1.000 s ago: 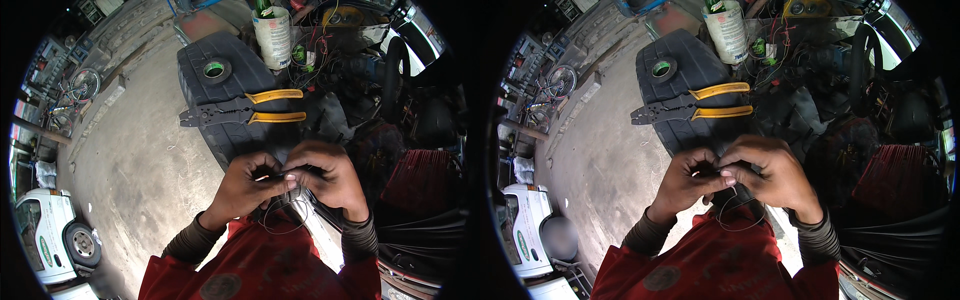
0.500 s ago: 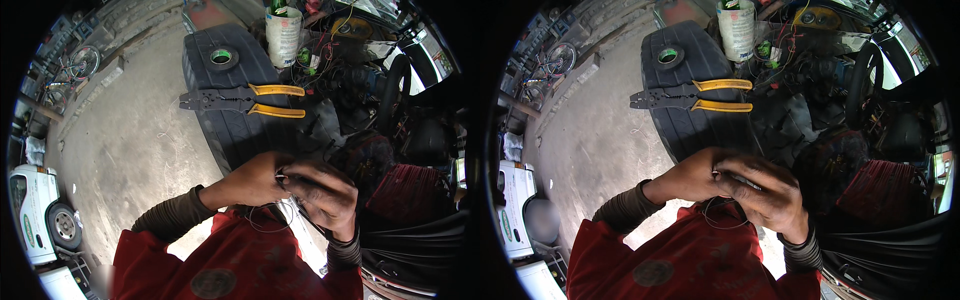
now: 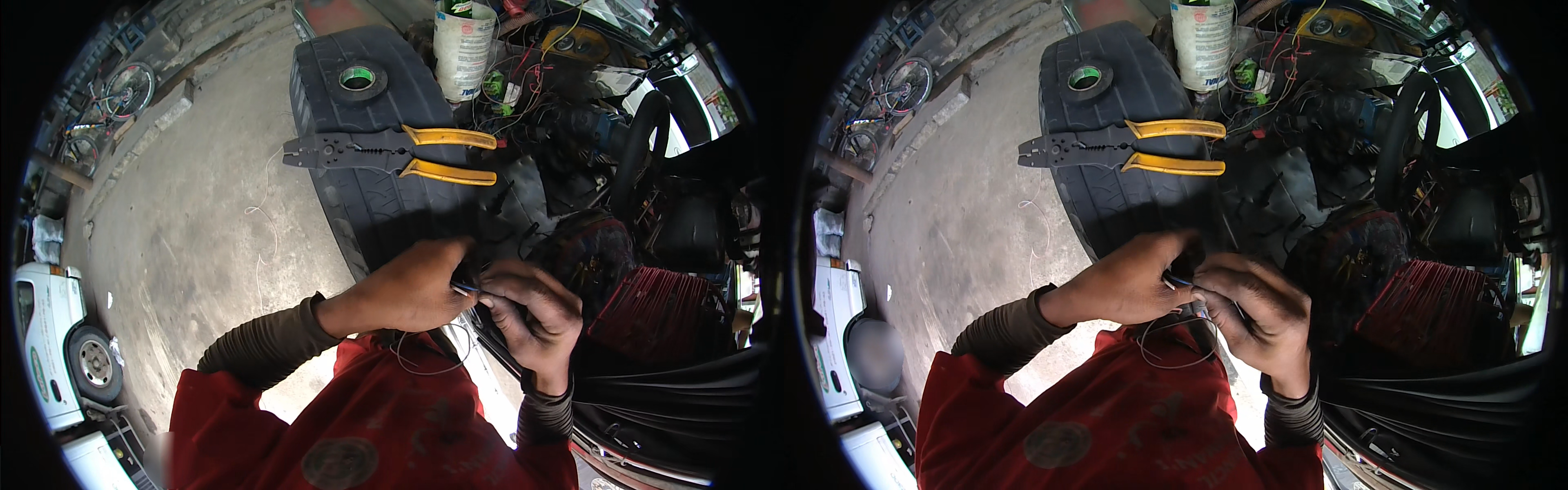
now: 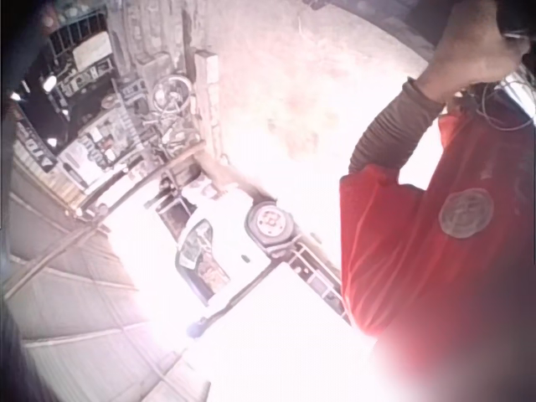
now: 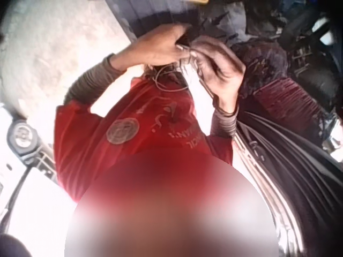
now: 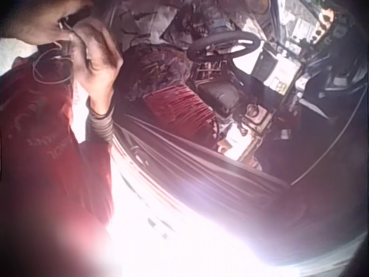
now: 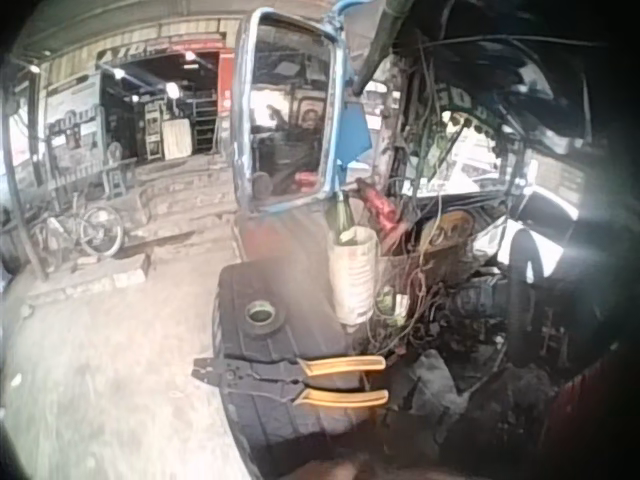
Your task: The person works on the vehicle's electrical system, stripping wire insulation with pliers, twisting exposed conductors, and inserting connectors into the wiring harness near the steering column. The person uses pliers and connectors to join wires and reorganize the harness.
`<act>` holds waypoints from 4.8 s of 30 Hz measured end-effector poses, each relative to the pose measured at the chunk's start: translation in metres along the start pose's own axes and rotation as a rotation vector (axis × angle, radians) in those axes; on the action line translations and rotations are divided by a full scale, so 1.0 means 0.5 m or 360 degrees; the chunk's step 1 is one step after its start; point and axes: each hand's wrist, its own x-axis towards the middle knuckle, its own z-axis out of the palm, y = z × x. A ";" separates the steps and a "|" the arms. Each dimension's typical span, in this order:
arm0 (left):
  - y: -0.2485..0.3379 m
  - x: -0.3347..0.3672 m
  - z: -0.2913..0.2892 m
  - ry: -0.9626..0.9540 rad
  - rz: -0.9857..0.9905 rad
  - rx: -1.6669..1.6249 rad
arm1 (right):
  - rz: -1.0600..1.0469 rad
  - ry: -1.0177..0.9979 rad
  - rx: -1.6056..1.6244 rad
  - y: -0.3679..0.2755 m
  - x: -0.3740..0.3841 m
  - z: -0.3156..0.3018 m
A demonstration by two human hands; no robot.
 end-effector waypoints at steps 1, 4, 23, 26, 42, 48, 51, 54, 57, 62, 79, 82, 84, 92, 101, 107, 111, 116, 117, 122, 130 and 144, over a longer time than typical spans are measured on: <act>-0.001 0.001 0.000 0.0028 0.0009 0.0033 | 0.0002 -0.0014 -0.0037 -0.004 -0.003 0.001; -0.004 0.005 0.003 0.0049 -0.0065 0.0145 | 0.0042 0.0017 -0.0168 -0.019 -0.011 0.010; 0.044 -0.038 -0.030 0.0188 0.0349 0.0471 | 0.0709 0.0293 0.0556 0.002 -0.032 0.015; 0.045 -0.031 -0.025 0.0083 -0.0040 -0.0207 | 0.0828 0.0332 0.0691 -0.001 -0.034 0.014; 0.049 -0.030 -0.031 -0.0304 -0.0064 -0.0900 | -0.0119 0.0157 -0.0112 0.002 -0.015 -0.026; 0.049 -0.023 -0.026 -0.0241 0.0052 -0.0652 | -0.0121 0.0040 -0.0150 0.001 -0.015 -0.040; 0.049 -0.019 -0.023 -0.0227 0.0033 -0.0595 | -0.0098 0.0019 -0.0173 0.002 -0.015 -0.045; 0.048 -0.016 -0.016 -0.0185 0.0087 -0.0656 | -0.0023 0.0013 -0.0095 0.004 -0.015 -0.048; 0.046 -0.015 -0.012 -0.0189 0.0056 -0.0714 | 0.0092 0.0011 0.0012 0.003 -0.018 -0.052; 0.047 -0.003 -0.022 -0.0328 -0.0056 -0.0809 | 0.0144 0.0000 0.0020 0.004 -0.023 -0.059; 0.056 0.061 -0.031 -0.0361 0.0470 0.0477 | 0.0024 -0.0282 -0.0364 0.042 -0.038 -0.089; 0.053 0.075 -0.013 -0.0438 0.0528 0.0452 | 0.0096 -0.0314 -0.0174 0.068 -0.065 -0.099; 0.048 0.088 0.007 -0.0481 0.0384 0.0291 | 0.0292 -0.0259 0.0034 0.086 -0.085 -0.104; 0.036 0.129 0.090 -0.0354 0.0240 0.0153 | 0.0629 -0.0168 0.0754 0.180 -0.142 -0.141; 0.009 0.224 0.158 -0.0049 -0.0106 -0.0206 | 0.1571 0.2260 -0.0338 0.607 -0.308 -0.367; 0.003 0.232 0.133 0.0031 -0.0294 -0.0090 | 0.2098 0.1148 -0.1202 0.739 -0.502 -0.425; 0.005 0.235 0.132 0.0019 -0.0381 -0.0104 | 0.2249 0.1058 -0.1431 0.736 -0.488 -0.388; 0.010 0.242 0.126 0.0036 -0.0348 -0.0150 | 0.2260 0.0937 -0.1549 0.729 -0.458 -0.399; 0.011 0.241 0.125 0.0036 -0.0338 -0.0173 | 0.2258 0.0940 -0.1549 0.731 -0.461 -0.404; 0.012 0.227 0.118 0.0028 -0.0353 -0.0440 | 0.2149 0.0895 -0.1554 0.748 -0.487 -0.411; 0.030 0.209 0.085 -0.0064 -0.0276 -0.0877 | 0.2122 0.0801 -0.1776 0.774 -0.486 -0.422; 0.044 0.098 0.021 0.0088 -0.0033 -0.0837 | 0.0966 0.1670 0.0334 0.362 -0.171 -0.204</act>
